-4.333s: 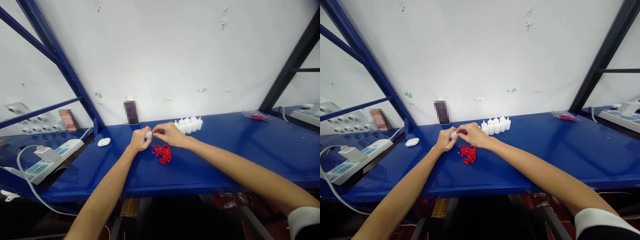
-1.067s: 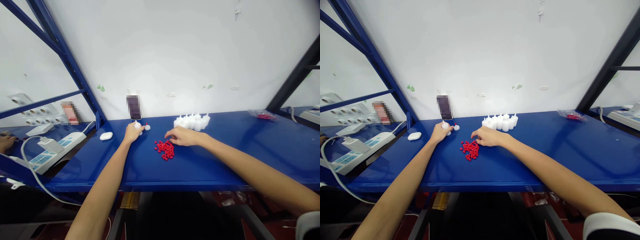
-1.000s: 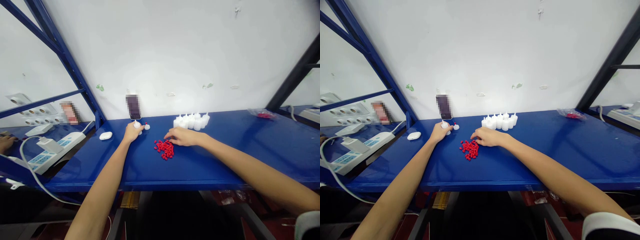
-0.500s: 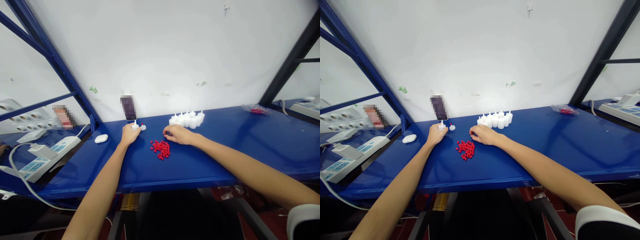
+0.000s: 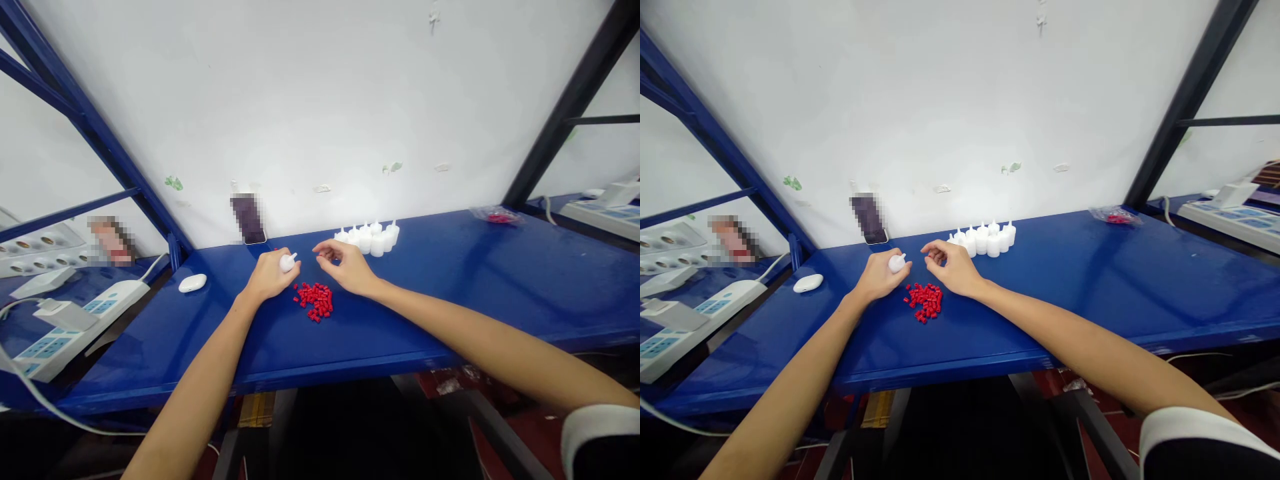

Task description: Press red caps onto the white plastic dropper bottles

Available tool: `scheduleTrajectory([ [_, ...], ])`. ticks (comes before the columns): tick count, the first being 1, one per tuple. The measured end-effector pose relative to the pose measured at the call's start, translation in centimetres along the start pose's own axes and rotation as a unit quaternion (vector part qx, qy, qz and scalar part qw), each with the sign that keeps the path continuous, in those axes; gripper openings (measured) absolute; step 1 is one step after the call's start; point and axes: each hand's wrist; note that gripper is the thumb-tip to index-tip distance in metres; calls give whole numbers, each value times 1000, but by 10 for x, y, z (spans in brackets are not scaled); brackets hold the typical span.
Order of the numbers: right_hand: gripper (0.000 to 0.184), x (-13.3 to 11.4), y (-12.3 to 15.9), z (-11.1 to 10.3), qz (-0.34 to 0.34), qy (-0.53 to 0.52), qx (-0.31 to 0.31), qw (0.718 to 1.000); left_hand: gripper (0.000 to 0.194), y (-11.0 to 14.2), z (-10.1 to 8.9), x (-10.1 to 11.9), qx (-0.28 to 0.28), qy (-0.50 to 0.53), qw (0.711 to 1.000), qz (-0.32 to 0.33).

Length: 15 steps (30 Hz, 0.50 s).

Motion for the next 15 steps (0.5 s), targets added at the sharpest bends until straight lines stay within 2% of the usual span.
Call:
scheduleTrajectory([
  [3, 12, -5, 2, 3, 7, -46, -4, 999, 22, 1, -1, 6, -30, -14, 999, 16],
  [8, 8, -13, 5, 10, 4, -36, -31, 999, 21, 4, -3, 13, -45, -52, 997, 45],
  [15, 9, -16, 6, 11, -26, 6, 4, 1000, 16, 5, -5, 14, -35, -74, 994, 76],
])
Point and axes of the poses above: each hand's wrist, its own y-axis away from the middle knuckle, its own z-axis out of the palm, x = y × z, and after that the axes turned 1 degree about z, right-handed
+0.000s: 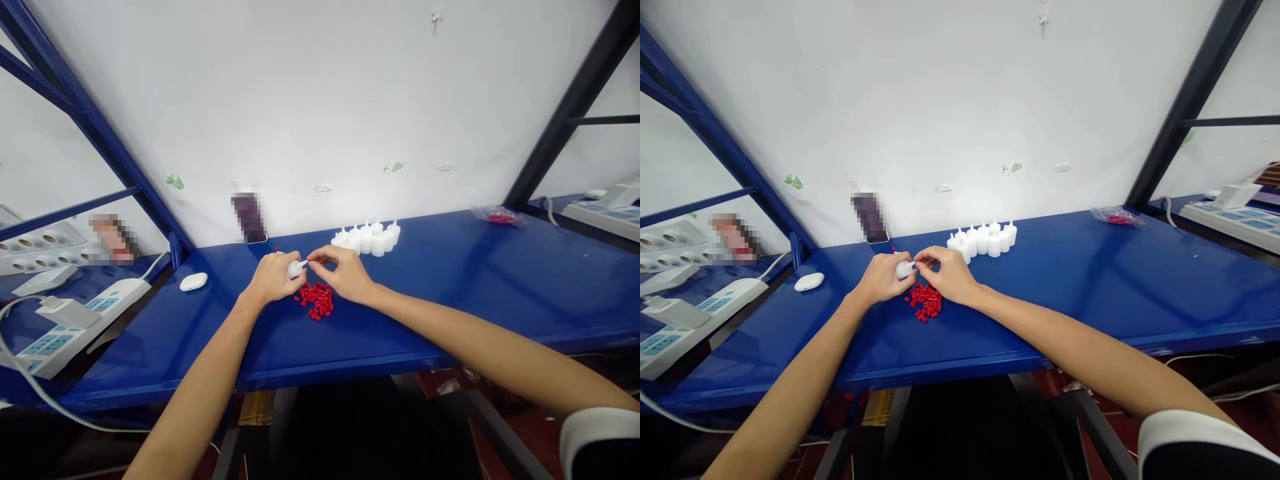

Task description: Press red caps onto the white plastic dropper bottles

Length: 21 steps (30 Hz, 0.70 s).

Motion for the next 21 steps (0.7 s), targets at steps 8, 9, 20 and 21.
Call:
scheduleTrajectory([
  [8, 10, 4, 0, -1, 5, 0, -35, 999, 19, 1, 1, -1, -19, -22, 999, 16],
  [9, 10, 4, 1, -1, -1, 2, -41, 999, 18, 1, 1, -2, -17, -20, 999, 26],
  [20, 9, 3, 0, -3, 10, -20, -43, 999, 36, 1, 2, -2, 188, 335, 923, -28],
  [21, 9, 3, 0, -3, 6, -20, -39, 999, 39, -2, 5, 0, 222, 388, 891, -77],
])
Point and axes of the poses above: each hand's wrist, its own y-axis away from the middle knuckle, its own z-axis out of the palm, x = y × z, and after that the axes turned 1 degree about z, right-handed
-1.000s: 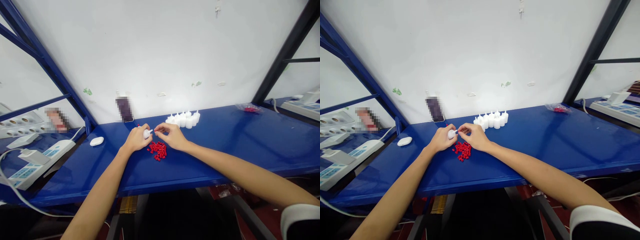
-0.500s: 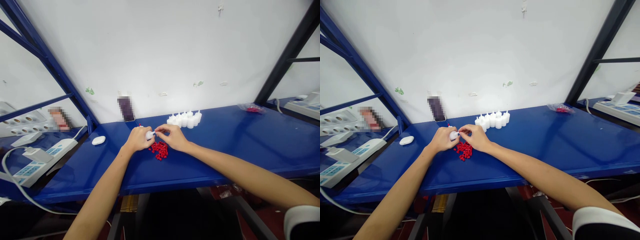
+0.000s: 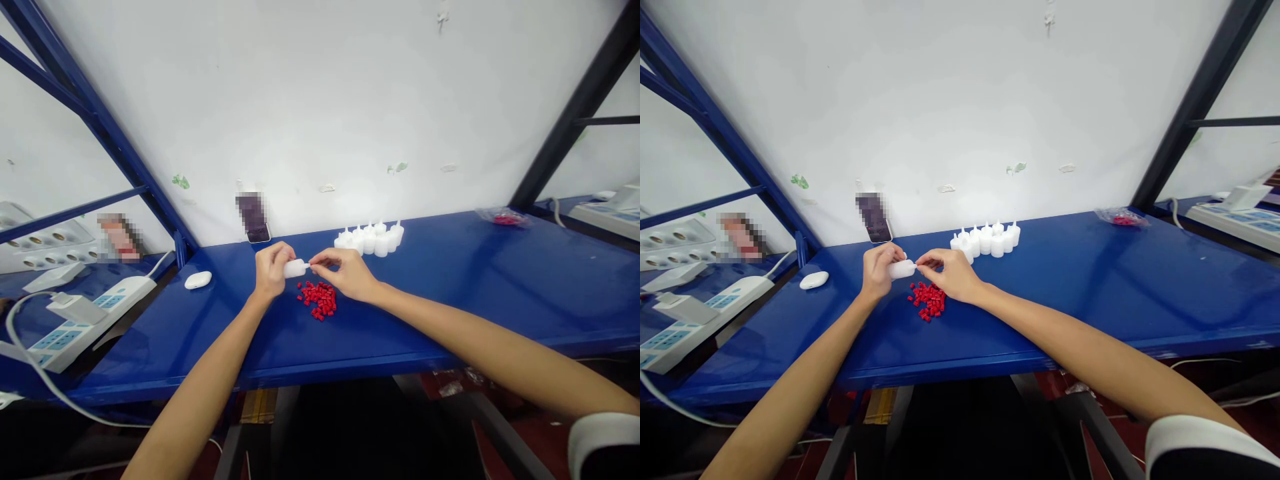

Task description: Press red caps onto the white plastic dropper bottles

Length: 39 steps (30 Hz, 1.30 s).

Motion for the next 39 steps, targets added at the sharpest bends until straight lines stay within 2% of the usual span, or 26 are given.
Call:
scheduleTrajectory([
  [2, 8, -1, 0, 1, -16, 6, 7, 1000, 42, -3, 9, -2, 105, 117, 982, -109],
  [5, 9, -2, 0, 2, -50, 21, 23, 998, 40, -8, 17, -1, 204, 278, 903, -256],
  [8, 9, -4, 1, 2, -95, 45, 30, 994, 36, -8, 17, 1, 243, 381, 833, -320],
  [10, 10, -5, 0, 2, -123, 60, 31, 990, 34, -6, 16, 3, 253, 425, 810, -316],
  [14, 8, -4, -2, 0, -144, 71, 67, 985, 33, 0, 22, 7, 255, 462, 806, -270],
  [17, 8, -5, -2, -2, -187, 85, 77, 976, 32, 2, 27, 10, 277, 451, 809, -257],
  [22, 16, -10, 2, -2, -299, 123, 31, 946, 32, -5, 21, 11, 332, 424, 791, -290],
  [25, 18, -11, 4, 1, -331, 161, -16, 930, 29, -10, 17, 9, 330, 410, 802, -283],
  [27, 18, -11, 5, 4, -334, 177, -39, 925, 27, -11, 18, 9, 312, 402, 816, -274],
  [29, 18, -10, 5, 6, -323, 175, -47, 929, 28, -10, 22, 9, 272, 377, 843, -272],
  [31, 17, -11, 4, 5, -294, 156, -25, 943, 33, -7, 24, 10, 225, 313, 888, -251],
  [33, 15, -12, 2, 1, -241, 133, 23, 961, 40, -4, 21, 13, 168, 213, 943, -191],
  [35, 11, -12, 0, -5, -172, 113, 60, 977, 42, -2, 12, 17, 71, 107, 985, -120],
  [36, 10, -12, -1, -9, -137, 100, 67, 983, 40, -1, 7, 19, 4, 56, 994, -89],
  [38, 12, -11, -3, -15, -77, 60, 59, 993, 35, 0, -4, 23, -126, -39, 990, -38],
  [39, 15, -11, -4, -18, -55, 41, 45, 997, 35, 0, -8, 24, -171, -84, 982, -14],
])
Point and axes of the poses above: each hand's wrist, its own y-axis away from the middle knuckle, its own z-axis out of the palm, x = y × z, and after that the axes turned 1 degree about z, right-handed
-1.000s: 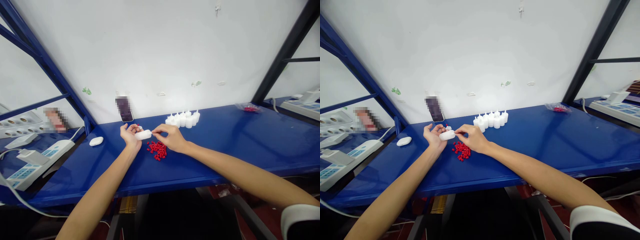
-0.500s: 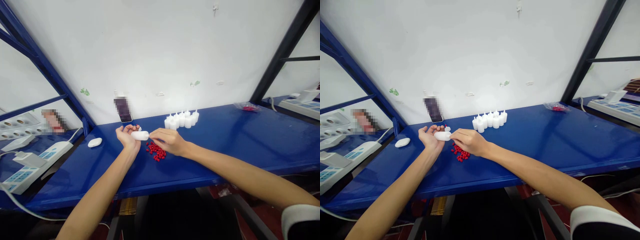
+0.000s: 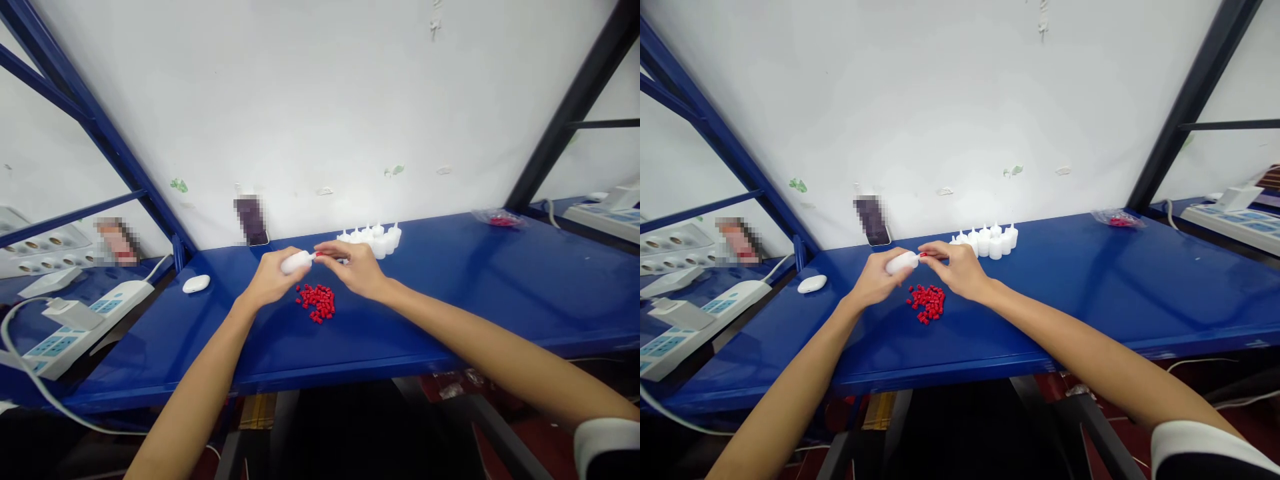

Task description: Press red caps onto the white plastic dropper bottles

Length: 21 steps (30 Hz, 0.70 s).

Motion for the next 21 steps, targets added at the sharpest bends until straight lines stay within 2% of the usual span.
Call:
scheduleTrajectory([
  [1, 17, 1, -1, -3, 15, -14, -17, 1000, 35, 1, -3, 0, -26, -43, 999, 16],
  [3, 17, 3, -3, -8, 18, -2, -65, 998, 29, 1, -5, -1, -42, -91, 994, 36],
  [6, 18, 8, -8, -14, -31, 87, -133, 987, 20, 0, -3, -2, -28, -77, 996, 46],
  [9, 26, 13, -12, -18, -86, 153, -170, 970, 20, -2, -2, -1, -14, -42, 997, 60],
  [12, 33, 14, -14, -13, -96, 163, -170, 967, 21, -2, -3, 0, -27, -64, 996, 62],
  [17, 35, 10, -11, 3, -34, 104, -124, 986, 23, -1, -3, -3, -25, -117, 990, 68],
  [21, 37, 9, -26, 12, 11, 76, -143, 987, 25, -5, -7, -13, -4, -131, 989, 62],
])
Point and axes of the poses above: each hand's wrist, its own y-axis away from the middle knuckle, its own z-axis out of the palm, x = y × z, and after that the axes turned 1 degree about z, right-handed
